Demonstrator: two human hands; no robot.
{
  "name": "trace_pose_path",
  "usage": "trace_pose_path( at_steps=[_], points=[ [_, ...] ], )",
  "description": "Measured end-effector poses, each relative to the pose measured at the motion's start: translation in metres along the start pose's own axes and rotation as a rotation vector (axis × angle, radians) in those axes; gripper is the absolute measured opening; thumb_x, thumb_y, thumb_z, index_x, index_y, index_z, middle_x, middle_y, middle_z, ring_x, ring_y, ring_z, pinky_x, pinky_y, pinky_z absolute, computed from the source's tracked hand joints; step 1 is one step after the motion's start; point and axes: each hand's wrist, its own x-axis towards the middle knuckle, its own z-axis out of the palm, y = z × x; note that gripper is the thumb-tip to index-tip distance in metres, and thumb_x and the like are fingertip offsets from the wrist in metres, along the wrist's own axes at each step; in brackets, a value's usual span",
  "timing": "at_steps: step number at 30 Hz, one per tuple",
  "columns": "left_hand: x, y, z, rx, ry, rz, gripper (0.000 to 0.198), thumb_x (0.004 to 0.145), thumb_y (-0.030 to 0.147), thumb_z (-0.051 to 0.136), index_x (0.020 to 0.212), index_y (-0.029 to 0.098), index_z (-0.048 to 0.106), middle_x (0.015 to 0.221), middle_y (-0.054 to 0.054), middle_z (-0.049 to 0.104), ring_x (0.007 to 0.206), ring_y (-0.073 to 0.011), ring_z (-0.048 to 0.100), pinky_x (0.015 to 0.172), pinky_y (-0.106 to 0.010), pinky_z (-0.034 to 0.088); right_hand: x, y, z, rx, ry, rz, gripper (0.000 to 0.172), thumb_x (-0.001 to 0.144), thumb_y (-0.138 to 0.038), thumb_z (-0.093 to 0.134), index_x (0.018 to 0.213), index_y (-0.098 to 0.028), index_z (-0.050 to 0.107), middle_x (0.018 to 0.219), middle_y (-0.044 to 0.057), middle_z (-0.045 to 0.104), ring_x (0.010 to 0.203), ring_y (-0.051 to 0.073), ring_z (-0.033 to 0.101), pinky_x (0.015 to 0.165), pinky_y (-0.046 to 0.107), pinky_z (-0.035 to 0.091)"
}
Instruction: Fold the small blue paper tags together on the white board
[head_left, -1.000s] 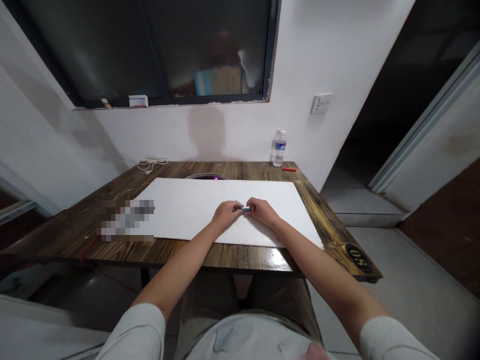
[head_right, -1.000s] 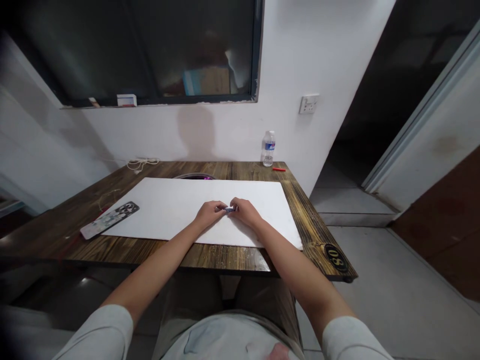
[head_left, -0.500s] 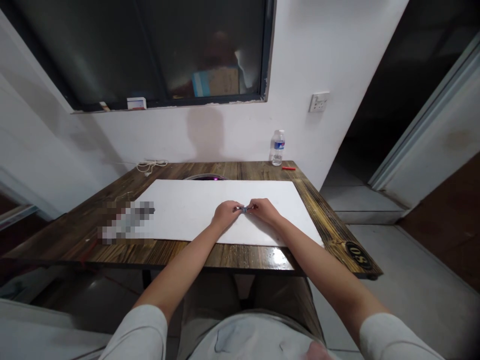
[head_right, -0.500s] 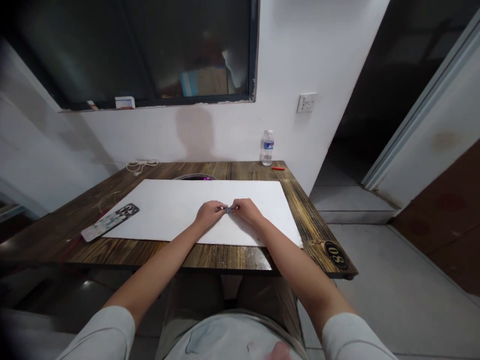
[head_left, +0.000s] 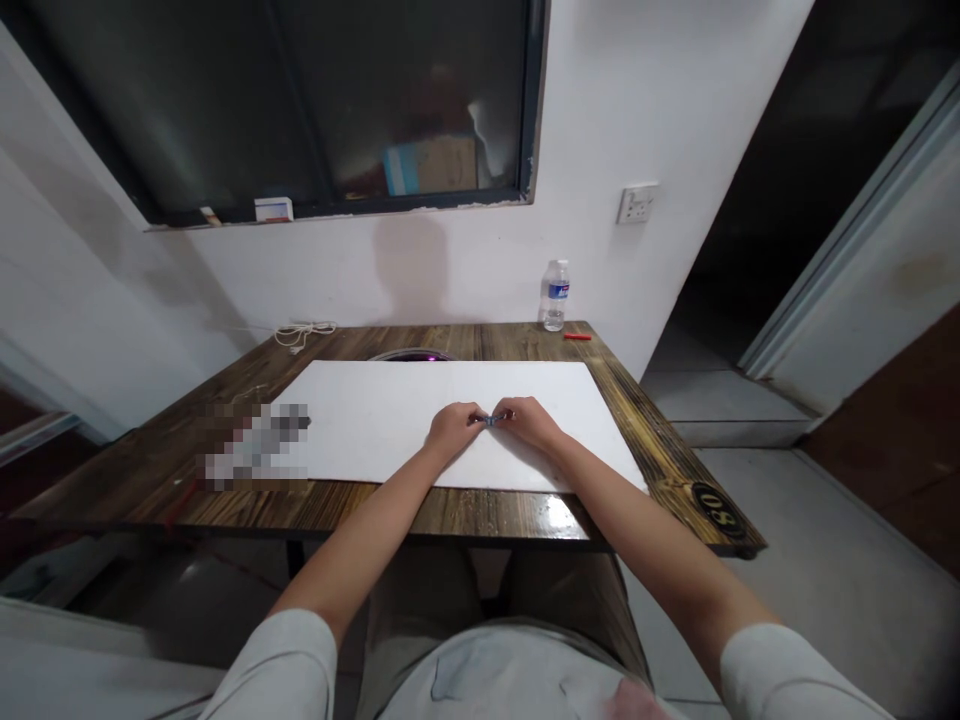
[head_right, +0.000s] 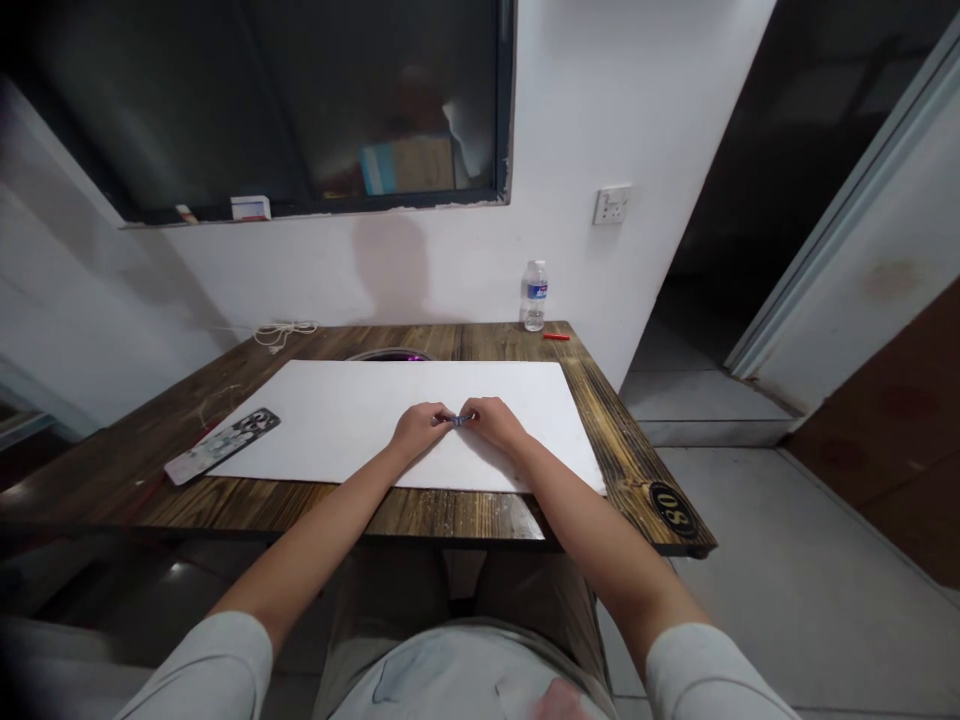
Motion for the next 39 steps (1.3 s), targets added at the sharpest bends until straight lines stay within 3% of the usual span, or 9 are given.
trace_pose_path(
  at_steps=[6, 13, 18, 25, 32, 36, 39],
  points=[
    [0.000, -0.002, 0.000, -0.037, 0.037, -0.066, 0.021, 0.079, 0.026, 0.069, 0.098, 0.024, 0.075, 0.090, -0.003, 0.074, 0.083, -0.0198, 0.065, 0.073, -0.029, 0.046, 0.000, 0.000, 0.000, 0.102, 0.033, 0.075, 0.003, 0.068, -0.020, 0.075, 0.070, -0.021, 0.072, 0.068, -0.001, 0.070, 0.064, 0.015, 0.058, 0.062, 0.026, 0.041],
    [0.002, -0.004, -0.002, -0.006, 0.046, -0.110, 0.012, 0.079, 0.031, 0.071, 0.078, 0.021, 0.079, 0.079, -0.006, 0.074, 0.078, -0.0215, 0.065, 0.069, -0.031, 0.044, 0.001, 0.006, 0.003, 0.193, 0.052, 0.182, 0.011, 0.059, -0.021, 0.079, 0.061, -0.019, 0.069, 0.064, 0.000, 0.070, 0.061, 0.015, 0.059, 0.058, 0.025, 0.040],
    [0.002, -0.006, 0.000, -0.131, 0.104, -0.109, 0.007, 0.076, 0.026, 0.073, 0.075, 0.021, 0.078, 0.080, -0.004, 0.075, 0.078, -0.0187, 0.066, 0.071, -0.028, 0.044, 0.001, 0.009, 0.003, 0.204, 0.037, 0.193, 0.012, 0.058, -0.021, 0.080, 0.060, -0.018, 0.068, 0.063, -0.001, 0.070, 0.062, 0.014, 0.059, 0.057, 0.023, 0.040],
    [0.002, -0.010, 0.002, -0.155, 0.038, -0.189, 0.011, 0.075, 0.031, 0.073, 0.076, 0.020, 0.077, 0.078, -0.002, 0.074, 0.076, -0.0180, 0.065, 0.069, -0.028, 0.045, 0.001, 0.005, 0.002, 0.217, 0.003, 0.169, 0.022, 0.056, -0.030, 0.082, 0.057, -0.018, 0.064, 0.063, 0.001, 0.070, 0.060, 0.014, 0.058, 0.057, 0.024, 0.039],
    [0.005, -0.005, 0.000, -0.402, 0.114, -0.243, 0.041, 0.072, 0.032, 0.075, 0.110, 0.016, 0.072, 0.086, -0.006, 0.073, 0.078, -0.0192, 0.065, 0.074, -0.031, 0.048, 0.003, 0.000, 0.002, 0.558, 0.121, 0.263, 0.030, 0.054, -0.037, 0.085, 0.060, -0.018, 0.063, 0.063, 0.003, 0.067, 0.060, 0.016, 0.057, 0.058, 0.029, 0.041],
    [0.005, -0.001, -0.001, -0.545, 0.044, -0.250, 0.038, 0.070, 0.040, 0.076, 0.099, 0.015, 0.074, 0.084, -0.006, 0.072, 0.075, -0.0193, 0.063, 0.071, -0.031, 0.047, 0.002, -0.005, 0.002, 0.760, 0.191, 0.320, 0.035, 0.052, -0.038, 0.089, 0.060, -0.019, 0.061, 0.061, 0.002, 0.064, 0.058, 0.015, 0.057, 0.057, 0.030, 0.043],
    [0.004, 0.003, -0.002, -0.626, -0.010, -0.223, 0.035, 0.068, 0.047, 0.076, 0.084, 0.015, 0.075, 0.077, -0.004, 0.070, 0.070, -0.0177, 0.060, 0.068, -0.030, 0.044, 0.000, -0.008, 0.004, 0.848, 0.127, 0.323, 0.034, 0.054, -0.038, 0.089, 0.067, -0.019, 0.065, 0.065, 0.002, 0.067, 0.060, 0.016, 0.060, 0.060, 0.031, 0.046]
  ],
)
